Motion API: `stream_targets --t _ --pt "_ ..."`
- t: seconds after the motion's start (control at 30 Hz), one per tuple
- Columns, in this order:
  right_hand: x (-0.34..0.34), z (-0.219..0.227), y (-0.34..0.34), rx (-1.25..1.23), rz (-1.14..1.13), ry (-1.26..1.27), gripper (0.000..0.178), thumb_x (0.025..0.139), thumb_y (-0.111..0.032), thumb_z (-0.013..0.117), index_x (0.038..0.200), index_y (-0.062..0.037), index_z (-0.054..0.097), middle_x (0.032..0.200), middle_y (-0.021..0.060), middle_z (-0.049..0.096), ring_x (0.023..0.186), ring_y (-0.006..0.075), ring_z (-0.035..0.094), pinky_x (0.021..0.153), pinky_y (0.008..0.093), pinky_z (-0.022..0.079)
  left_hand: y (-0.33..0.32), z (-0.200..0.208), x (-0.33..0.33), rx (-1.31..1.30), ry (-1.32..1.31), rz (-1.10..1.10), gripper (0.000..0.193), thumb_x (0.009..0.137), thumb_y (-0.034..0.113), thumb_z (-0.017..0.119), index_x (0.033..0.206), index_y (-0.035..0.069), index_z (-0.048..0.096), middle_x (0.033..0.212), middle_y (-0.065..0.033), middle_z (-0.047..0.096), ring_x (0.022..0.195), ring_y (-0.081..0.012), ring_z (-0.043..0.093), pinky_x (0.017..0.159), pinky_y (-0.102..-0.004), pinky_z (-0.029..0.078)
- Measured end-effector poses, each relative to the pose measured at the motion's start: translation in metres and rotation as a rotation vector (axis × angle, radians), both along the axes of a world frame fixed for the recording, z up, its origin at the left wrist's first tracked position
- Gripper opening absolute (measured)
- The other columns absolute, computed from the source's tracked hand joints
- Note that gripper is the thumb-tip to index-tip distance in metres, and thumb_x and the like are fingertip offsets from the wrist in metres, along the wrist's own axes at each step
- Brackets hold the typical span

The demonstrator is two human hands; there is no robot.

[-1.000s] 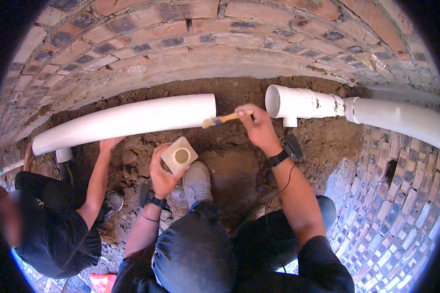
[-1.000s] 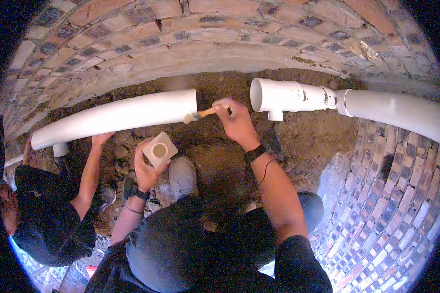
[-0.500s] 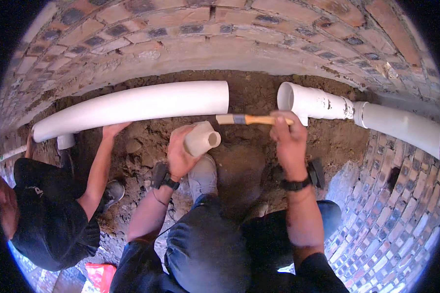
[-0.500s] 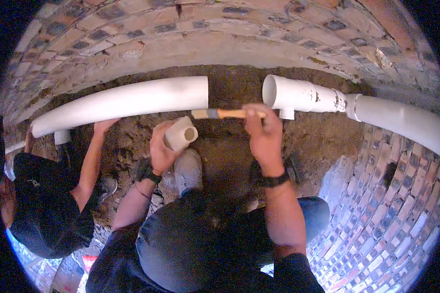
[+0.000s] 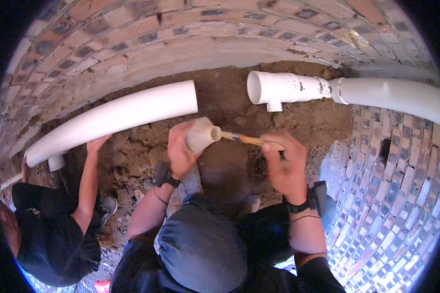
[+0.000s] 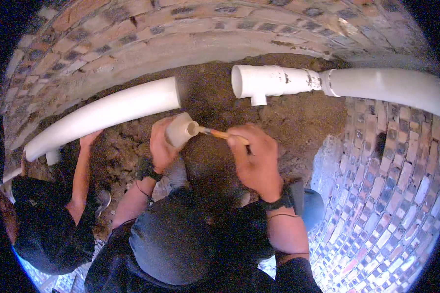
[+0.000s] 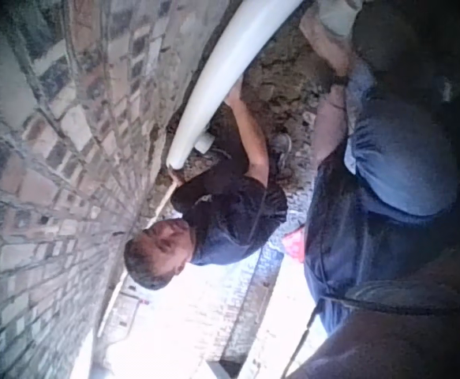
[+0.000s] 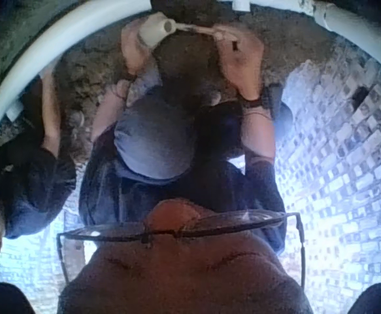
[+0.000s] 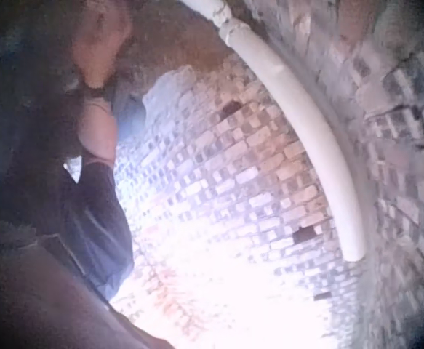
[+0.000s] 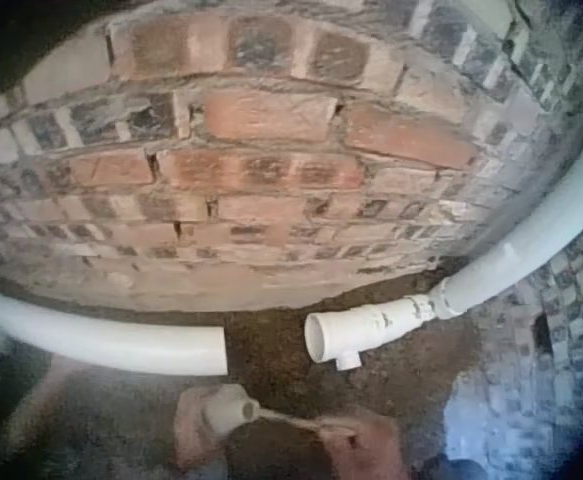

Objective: The person applies adhesive to the ends of PVC pipes and fittings using a brush, then joins the pipes together by hand while working in a dirt trench next to a brick wall.

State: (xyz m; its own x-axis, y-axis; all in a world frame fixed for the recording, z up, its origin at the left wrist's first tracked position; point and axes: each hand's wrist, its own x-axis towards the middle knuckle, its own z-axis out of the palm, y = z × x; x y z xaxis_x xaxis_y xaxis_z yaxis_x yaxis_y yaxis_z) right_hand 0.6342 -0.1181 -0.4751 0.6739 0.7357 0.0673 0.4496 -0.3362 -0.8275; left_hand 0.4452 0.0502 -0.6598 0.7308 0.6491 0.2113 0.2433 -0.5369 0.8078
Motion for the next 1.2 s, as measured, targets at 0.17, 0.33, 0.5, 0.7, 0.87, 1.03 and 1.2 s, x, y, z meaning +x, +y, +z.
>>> stream_targets --t 0.17,0.33,0.5,0.7,0.87,1.03,1.2 --pt "0.003 -0.023 0.003 -0.029 0.069 -0.024 0.013 0.097 -0.013 0.068 0.101 -0.0003 0.07 0.089 0.0148 0.069 0.077 0.0265 0.068 0.073 0.0344 0.053 -0.01 0.002 0.013 -0.024 -0.018 -0.034 0.079 0.057 0.006 0.09 0.13 0.005 0.06 0.131 -0.0161 0.064 0.121 -0.0396 0.058 0.106 -0.0483 0.046" --pt "0.007 -0.008 0.004 0.008 0.056 -0.069 0.013 0.096 -0.013 0.07 0.101 -0.0004 0.07 0.091 0.0157 0.071 0.078 0.0264 0.069 0.073 0.0347 0.053 -0.005 0.003 0.022 0.041 -0.104 -0.103 0.079 0.058 0.006 0.091 0.131 0.005 0.06 0.133 -0.0153 0.064 0.122 -0.0392 0.058 0.107 -0.048 0.046" --pt "0.017 0.006 0.009 0.009 0.045 -0.121 0.013 0.095 -0.013 0.069 0.1 -0.0008 0.07 0.09 0.018 0.072 0.082 0.0373 0.07 0.075 0.0401 0.055 -0.01 0.011 0.025 0.011 -0.051 -0.115 0.077 0.059 0.006 0.09 0.13 0.005 0.06 0.131 -0.0149 0.064 0.122 -0.0388 0.058 0.107 -0.0481 0.046" --pt "-0.002 -0.014 0.005 -0.001 -0.136 0.042 0.013 0.097 -0.013 0.068 0.101 -0.0009 0.07 0.09 0.0177 0.072 0.08 0.0338 0.071 0.074 0.0385 0.055 -0.018 0.016 0.035 -0.089 -0.074 -0.093 0.075 0.061 0.009 0.091 0.129 0.005 0.06 0.129 -0.0159 0.065 0.121 -0.0394 0.058 0.106 -0.0476 0.047" --pt "0.0 -0.01 -0.003 -0.025 -0.062 -0.021 0.016 0.098 -0.013 0.069 0.103 0.0017 0.069 0.084 0.0115 0.069 0.074 0.0173 0.064 0.069 0.0313 0.051 -0.014 0.01 0.027 -0.1 -0.015 -0.028 0.075 0.059 0.01 0.091 0.128 0.005 0.061 0.127 -0.0167 0.065 0.12 -0.0402 0.058 0.106 -0.0471 0.047" --pt "-0.001 -0.028 0.009 -0.006 -0.041 -0.046 0.014 0.096 -0.012 0.07 0.1 0.0016 0.069 0.085 0.0154 0.07 0.072 0.0265 0.066 0.069 0.0355 0.052 -0.012 0.009 0.028 -0.047 -0.077 -0.122 0.076 0.06 0.01 0.092 0.129 0.005 0.061 0.129 -0.0167 0.065 0.12 -0.04 0.059 0.106 -0.0469 0.047" --pt "-0.008 -0.041 0.021 -0.048 0.241 -0.059 0.013 0.093 -0.009 0.071 0.103 -0.0012 0.07 0.088 0.0185 0.067 0.079 0.039 0.066 0.071 0.0418 0.054 -0.012 0.014 0.039 -0.095 -0.147 -0.148 0.077 0.06 0.007 0.092 0.13 0.005 0.061 0.13 -0.0168 0.065 0.12 -0.0387 0.059 0.104 -0.0465 0.048"
